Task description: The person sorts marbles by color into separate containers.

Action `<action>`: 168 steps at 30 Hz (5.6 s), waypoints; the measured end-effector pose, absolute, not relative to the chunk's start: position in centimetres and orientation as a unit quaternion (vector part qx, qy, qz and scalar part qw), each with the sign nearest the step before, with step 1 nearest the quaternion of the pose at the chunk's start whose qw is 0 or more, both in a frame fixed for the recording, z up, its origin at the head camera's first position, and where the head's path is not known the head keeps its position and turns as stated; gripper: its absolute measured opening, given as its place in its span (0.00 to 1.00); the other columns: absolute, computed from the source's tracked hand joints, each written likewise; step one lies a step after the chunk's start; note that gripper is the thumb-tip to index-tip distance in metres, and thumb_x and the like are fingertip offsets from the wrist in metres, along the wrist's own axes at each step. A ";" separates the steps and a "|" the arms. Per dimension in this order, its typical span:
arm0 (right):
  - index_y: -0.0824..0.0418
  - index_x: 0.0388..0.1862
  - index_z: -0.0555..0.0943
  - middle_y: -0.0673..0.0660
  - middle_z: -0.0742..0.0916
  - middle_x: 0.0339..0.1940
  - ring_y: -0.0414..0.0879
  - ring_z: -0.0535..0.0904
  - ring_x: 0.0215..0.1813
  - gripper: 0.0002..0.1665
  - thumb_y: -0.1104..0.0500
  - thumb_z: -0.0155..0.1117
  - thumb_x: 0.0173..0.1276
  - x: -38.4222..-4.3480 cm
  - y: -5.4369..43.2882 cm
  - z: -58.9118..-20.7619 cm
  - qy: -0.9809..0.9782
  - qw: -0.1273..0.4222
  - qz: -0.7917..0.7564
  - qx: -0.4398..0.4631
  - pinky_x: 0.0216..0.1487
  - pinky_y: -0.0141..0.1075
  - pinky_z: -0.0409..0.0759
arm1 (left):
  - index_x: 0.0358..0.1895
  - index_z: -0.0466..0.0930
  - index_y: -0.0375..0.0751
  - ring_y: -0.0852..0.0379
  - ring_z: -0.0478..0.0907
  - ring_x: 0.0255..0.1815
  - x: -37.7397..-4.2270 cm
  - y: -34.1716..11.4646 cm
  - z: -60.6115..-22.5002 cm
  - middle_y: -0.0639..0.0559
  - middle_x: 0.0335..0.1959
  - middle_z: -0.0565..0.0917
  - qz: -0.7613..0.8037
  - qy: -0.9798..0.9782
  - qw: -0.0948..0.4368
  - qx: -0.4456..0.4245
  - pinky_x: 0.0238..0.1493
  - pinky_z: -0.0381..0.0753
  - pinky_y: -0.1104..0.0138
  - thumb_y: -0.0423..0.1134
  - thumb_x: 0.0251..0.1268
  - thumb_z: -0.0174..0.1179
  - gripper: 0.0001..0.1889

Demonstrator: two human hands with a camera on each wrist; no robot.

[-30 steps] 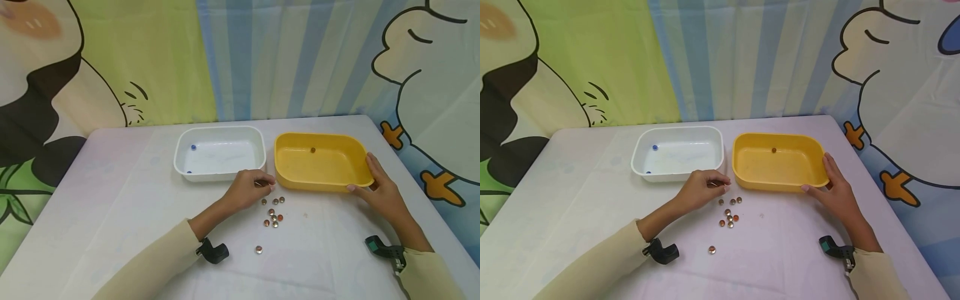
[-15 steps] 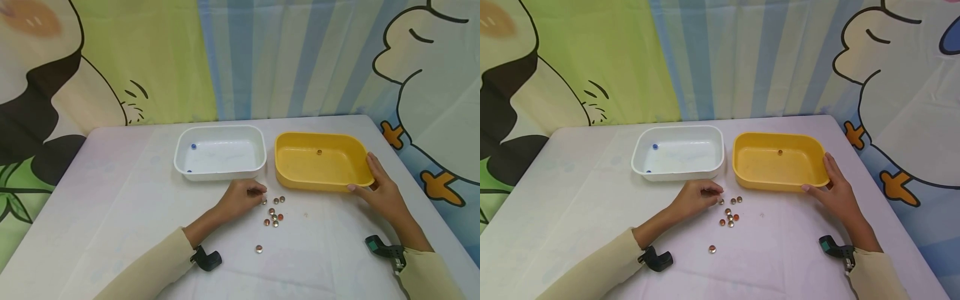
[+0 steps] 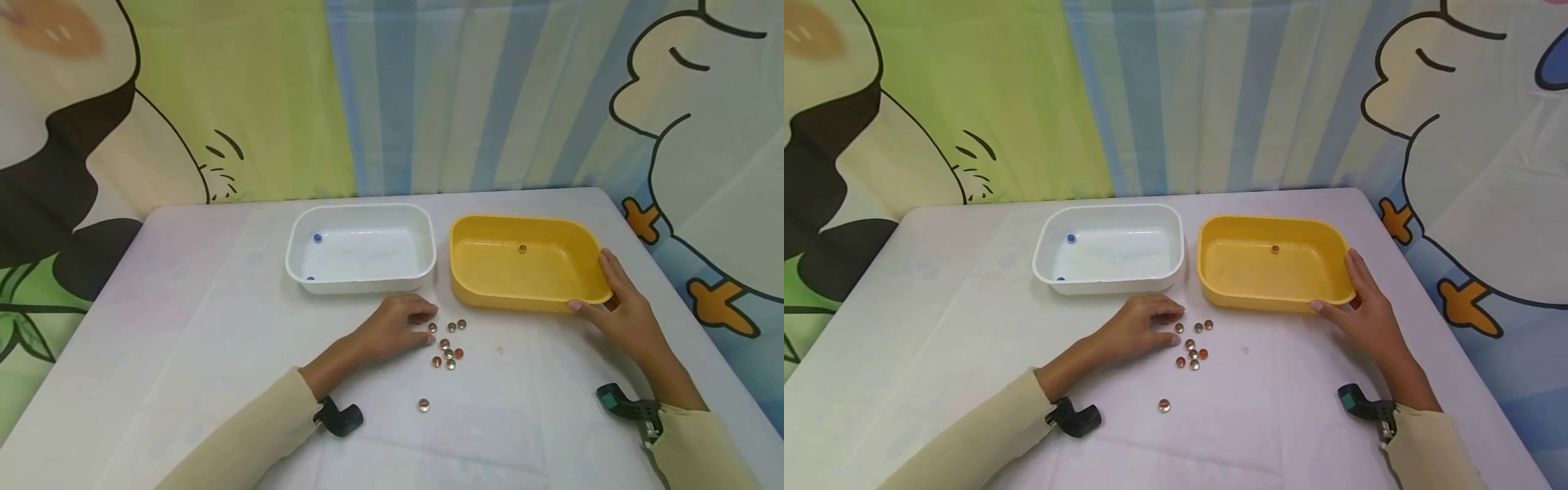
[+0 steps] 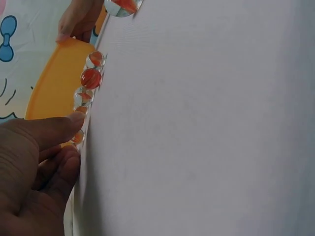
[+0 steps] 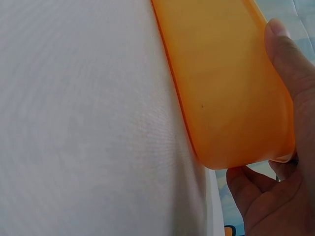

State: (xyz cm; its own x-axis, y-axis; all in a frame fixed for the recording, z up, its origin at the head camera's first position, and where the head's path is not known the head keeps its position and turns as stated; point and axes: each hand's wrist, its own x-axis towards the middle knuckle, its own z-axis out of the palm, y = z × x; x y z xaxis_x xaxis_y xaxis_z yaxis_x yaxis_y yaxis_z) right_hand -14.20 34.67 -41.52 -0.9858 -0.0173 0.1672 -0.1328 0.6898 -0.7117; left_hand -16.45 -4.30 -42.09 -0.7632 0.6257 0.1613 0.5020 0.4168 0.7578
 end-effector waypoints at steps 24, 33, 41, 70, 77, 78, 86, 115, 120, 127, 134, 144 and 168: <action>0.44 0.79 0.41 0.39 0.45 0.78 0.51 0.48 0.77 0.57 0.56 0.70 0.65 -14.3 34.5 -41.8 -0.912 0.082 0.399 0.049 0.56 0.13 0.57 | 0.43 0.87 0.35 0.60 0.81 0.44 -17.0 -3.7 -42.1 0.51 0.39 0.87 0.419 0.848 0.062 0.318 0.48 0.78 0.71 0.29 0.61 0.66 0.08; 0.45 0.79 0.39 0.44 0.45 0.79 0.47 0.48 0.77 0.58 0.57 0.70 0.65 -14.2 34.5 -41.7 -0.910 0.085 0.402 0.054 0.56 0.13 0.57 | 0.43 0.86 0.33 0.61 0.80 0.42 -17.2 -3.5 -41.9 0.51 0.38 0.86 0.415 0.846 0.042 0.332 0.44 0.78 0.73 0.27 0.62 0.64 0.08; 0.46 0.79 0.38 0.43 0.45 0.79 0.51 0.47 0.77 0.58 0.56 0.69 0.65 -14.2 34.2 -41.5 -0.911 0.082 0.400 0.051 0.57 0.13 0.56 | 0.44 0.86 0.32 0.60 0.80 0.44 -17.4 -3.2 -41.1 0.50 0.41 0.85 0.438 0.837 0.029 0.326 0.44 0.79 0.74 0.27 0.62 0.64 0.08; 0.45 0.79 0.38 0.44 0.45 0.79 0.49 0.48 0.77 0.59 0.56 0.70 0.65 -14.2 34.5 -41.7 -0.912 0.085 0.396 0.054 0.56 0.13 0.57 | 0.45 0.85 0.35 0.62 0.78 0.43 -17.2 -0.1 -39.0 0.52 0.41 0.82 0.512 0.800 0.047 0.311 0.48 0.78 0.75 0.26 0.64 0.62 0.08; 0.45 0.79 0.38 0.44 0.45 0.80 0.49 0.48 0.77 0.59 0.56 0.70 0.65 -14.3 34.6 -41.8 -0.913 0.085 0.395 0.055 0.56 0.13 0.57 | 0.47 0.85 0.32 0.64 0.79 0.43 -17.3 0.2 -38.4 0.51 0.42 0.82 0.538 0.784 0.051 0.306 0.48 0.78 0.75 0.27 0.65 0.62 0.09; 0.45 0.79 0.38 0.44 0.45 0.79 0.48 0.48 0.77 0.59 0.56 0.70 0.65 -14.3 34.6 -41.8 -0.914 0.084 0.394 0.055 0.56 0.13 0.57 | 0.47 0.84 0.32 0.64 0.79 0.43 -17.4 0.3 -38.3 0.51 0.42 0.82 0.543 0.781 0.053 0.304 0.48 0.78 0.75 0.27 0.65 0.62 0.09; 0.44 0.79 0.38 0.43 0.45 0.79 0.50 0.49 0.77 0.59 0.56 0.70 0.65 -14.3 34.4 -41.7 -0.913 0.085 0.395 0.057 0.56 0.13 0.57 | 0.48 0.84 0.32 0.63 0.79 0.43 -18.0 0.5 -37.6 0.51 0.42 0.82 0.563 0.774 0.063 0.284 0.47 0.79 0.75 0.28 0.66 0.61 0.10; 0.44 0.78 0.37 0.42 0.44 0.79 0.50 0.45 0.78 0.59 0.56 0.70 0.65 -14.2 34.5 -41.6 -0.915 0.080 0.391 0.054 0.56 0.12 0.54 | 0.50 0.85 0.35 0.62 0.81 0.38 -22.9 2.0 -36.5 0.52 0.40 0.86 0.521 0.823 0.095 0.205 0.39 0.81 0.74 0.33 0.66 0.62 0.12; 0.43 0.78 0.37 0.37 0.44 0.78 0.48 0.45 0.78 0.59 0.55 0.70 0.64 -14.2 34.6 -41.6 -0.915 0.081 0.390 0.053 0.56 0.11 0.54 | 0.50 0.85 0.36 0.62 0.81 0.37 -23.6 2.1 -36.3 0.55 0.38 0.85 0.526 0.827 0.113 0.163 0.40 0.81 0.74 0.35 0.65 0.63 0.12; 0.43 0.78 0.37 0.39 0.44 0.78 0.48 0.45 0.78 0.59 0.56 0.70 0.65 -14.3 34.7 -41.7 -0.915 0.080 0.391 0.054 0.57 0.12 0.54 | 0.49 0.85 0.33 0.61 0.81 0.36 -24.3 2.5 -36.2 0.52 0.37 0.85 0.538 0.824 0.102 0.143 0.39 0.81 0.74 0.33 0.64 0.65 0.13; 0.44 0.78 0.37 0.41 0.43 0.78 0.49 0.43 0.78 0.59 0.54 0.70 0.65 -14.1 34.7 -41.6 -0.921 0.080 0.380 0.039 0.60 0.16 0.54 | 0.52 0.82 0.30 0.60 0.82 0.32 -24.7 3.1 -36.5 0.50 0.34 0.84 0.556 0.815 0.079 0.146 0.36 0.81 0.74 0.33 0.63 0.65 0.16; 0.45 0.78 0.38 0.43 0.44 0.79 0.50 0.44 0.78 0.59 0.55 0.70 0.64 -14.1 34.5 -41.9 -0.918 0.087 0.384 0.045 0.58 0.15 0.55 | 0.47 0.85 0.33 0.60 0.80 0.36 -24.3 2.7 -36.5 0.52 0.36 0.85 0.548 0.821 0.078 0.142 0.38 0.81 0.74 0.33 0.64 0.64 0.11; 0.45 0.78 0.39 0.43 0.45 0.79 0.50 0.47 0.78 0.58 0.57 0.70 0.64 -14.2 34.5 -41.7 -0.916 0.088 0.387 0.049 0.57 0.14 0.56 | 0.47 0.85 0.34 0.63 0.81 0.38 -20.4 1.1 -36.4 0.53 0.39 0.83 0.524 0.813 0.076 0.243 0.38 0.81 0.75 0.33 0.65 0.62 0.10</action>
State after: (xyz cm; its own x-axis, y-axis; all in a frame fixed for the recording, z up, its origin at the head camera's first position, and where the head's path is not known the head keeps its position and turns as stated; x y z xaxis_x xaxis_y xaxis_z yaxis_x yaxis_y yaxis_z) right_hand -14.23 34.48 -41.68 -0.9798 -0.0225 0.1989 -0.1583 0.6952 -0.7012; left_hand -20.43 1.10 -36.40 -0.8701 0.4749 0.1317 0.3157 0.3321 0.8888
